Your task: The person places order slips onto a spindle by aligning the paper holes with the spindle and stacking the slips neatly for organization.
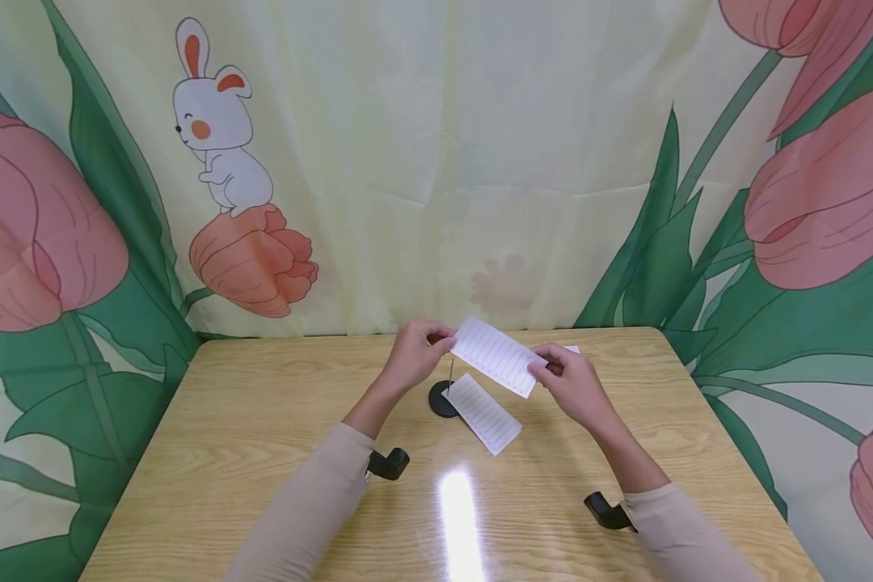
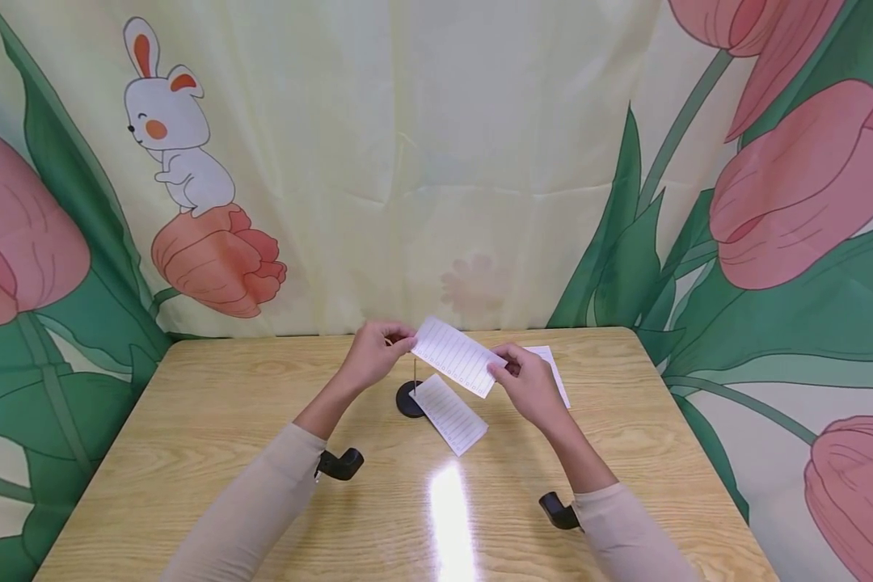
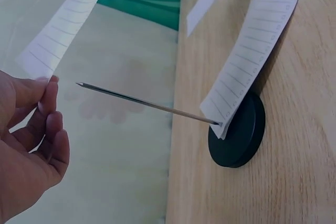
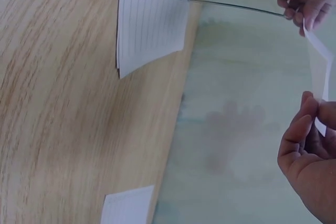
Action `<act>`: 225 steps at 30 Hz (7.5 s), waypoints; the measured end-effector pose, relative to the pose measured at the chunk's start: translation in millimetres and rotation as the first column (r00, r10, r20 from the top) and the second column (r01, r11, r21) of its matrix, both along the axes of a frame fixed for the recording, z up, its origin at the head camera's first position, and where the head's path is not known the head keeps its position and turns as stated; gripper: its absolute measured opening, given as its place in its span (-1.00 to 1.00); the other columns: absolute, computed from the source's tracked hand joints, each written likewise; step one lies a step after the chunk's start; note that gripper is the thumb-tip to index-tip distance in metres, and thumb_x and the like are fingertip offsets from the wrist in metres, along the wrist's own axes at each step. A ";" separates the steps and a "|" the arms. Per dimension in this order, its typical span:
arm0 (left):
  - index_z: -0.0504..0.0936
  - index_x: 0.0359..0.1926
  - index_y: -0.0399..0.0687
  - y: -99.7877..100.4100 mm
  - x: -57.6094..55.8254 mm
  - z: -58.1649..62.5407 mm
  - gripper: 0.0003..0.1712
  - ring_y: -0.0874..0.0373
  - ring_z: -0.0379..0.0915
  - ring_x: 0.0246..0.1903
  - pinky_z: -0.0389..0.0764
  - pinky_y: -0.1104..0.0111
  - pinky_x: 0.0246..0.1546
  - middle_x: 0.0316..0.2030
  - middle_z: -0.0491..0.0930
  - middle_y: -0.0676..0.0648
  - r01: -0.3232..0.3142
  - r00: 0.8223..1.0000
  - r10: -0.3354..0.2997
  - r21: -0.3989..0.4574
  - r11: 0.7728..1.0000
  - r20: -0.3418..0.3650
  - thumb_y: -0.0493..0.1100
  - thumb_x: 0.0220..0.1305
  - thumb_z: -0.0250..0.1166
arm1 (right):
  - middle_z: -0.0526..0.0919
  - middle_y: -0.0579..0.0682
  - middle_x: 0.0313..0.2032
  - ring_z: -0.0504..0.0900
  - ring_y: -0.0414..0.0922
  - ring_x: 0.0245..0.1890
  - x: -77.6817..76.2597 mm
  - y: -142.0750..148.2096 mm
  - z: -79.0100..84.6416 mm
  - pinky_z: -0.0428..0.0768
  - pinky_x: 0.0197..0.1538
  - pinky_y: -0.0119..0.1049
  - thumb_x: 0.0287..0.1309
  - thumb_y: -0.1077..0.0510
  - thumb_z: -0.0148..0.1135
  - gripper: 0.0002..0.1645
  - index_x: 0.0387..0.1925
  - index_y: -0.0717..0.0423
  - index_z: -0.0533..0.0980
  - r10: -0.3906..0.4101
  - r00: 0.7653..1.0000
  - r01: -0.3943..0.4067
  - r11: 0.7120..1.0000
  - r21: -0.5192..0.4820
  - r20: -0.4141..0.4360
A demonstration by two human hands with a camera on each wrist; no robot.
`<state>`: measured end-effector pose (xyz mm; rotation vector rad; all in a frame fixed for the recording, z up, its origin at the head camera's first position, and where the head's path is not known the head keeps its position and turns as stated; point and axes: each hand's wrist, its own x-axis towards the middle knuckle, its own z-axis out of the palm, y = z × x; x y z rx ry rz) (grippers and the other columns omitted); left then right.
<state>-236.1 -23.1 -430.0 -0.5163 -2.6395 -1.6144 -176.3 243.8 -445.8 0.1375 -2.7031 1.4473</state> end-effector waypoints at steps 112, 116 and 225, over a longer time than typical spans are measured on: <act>0.72 -0.26 -0.17 1.4 -10.0 -93.5 -0.93 0.16 0.46 -0.31 0.51 0.40 -0.29 -0.35 0.63 -0.04 -0.017 0.986 0.039 -0.138 0.990 0.160 -0.31 0.40 0.32 | 0.68 -0.04 -0.32 0.62 -0.17 -0.28 2.3 -18.0 -82.8 0.57 -0.20 -0.30 0.29 0.27 0.37 -0.80 -0.06 0.19 0.63 0.029 0.985 -0.061 0.980 0.189 0.168; 0.72 -0.26 -0.17 1.0 -9.1 -99.7 -0.92 0.14 0.46 -0.31 0.50 0.39 -0.29 -0.35 0.62 -0.05 -0.012 0.986 0.036 -0.147 0.989 0.164 -0.33 0.41 0.31 | 0.68 -0.05 -0.31 0.63 -0.18 -0.28 1.9 -19.2 -85.7 0.59 -0.17 -0.28 0.27 0.28 0.39 -0.80 -0.08 0.18 0.64 0.027 0.986 -0.061 0.976 0.210 0.163; 0.64 0.21 -0.13 -19.4 2.0 -121.9 -0.31 -0.04 0.39 0.09 0.46 0.08 0.17 0.11 0.54 -0.16 0.103 0.991 -0.069 -0.310 0.945 0.118 -0.16 0.03 0.65 | 0.49 0.46 -0.11 0.47 0.27 -0.09 -14.1 102.4 -73.2 0.48 0.07 0.17 0.28 0.13 0.36 -0.45 -0.03 0.56 0.38 -0.218 0.943 0.063 0.858 0.509 0.250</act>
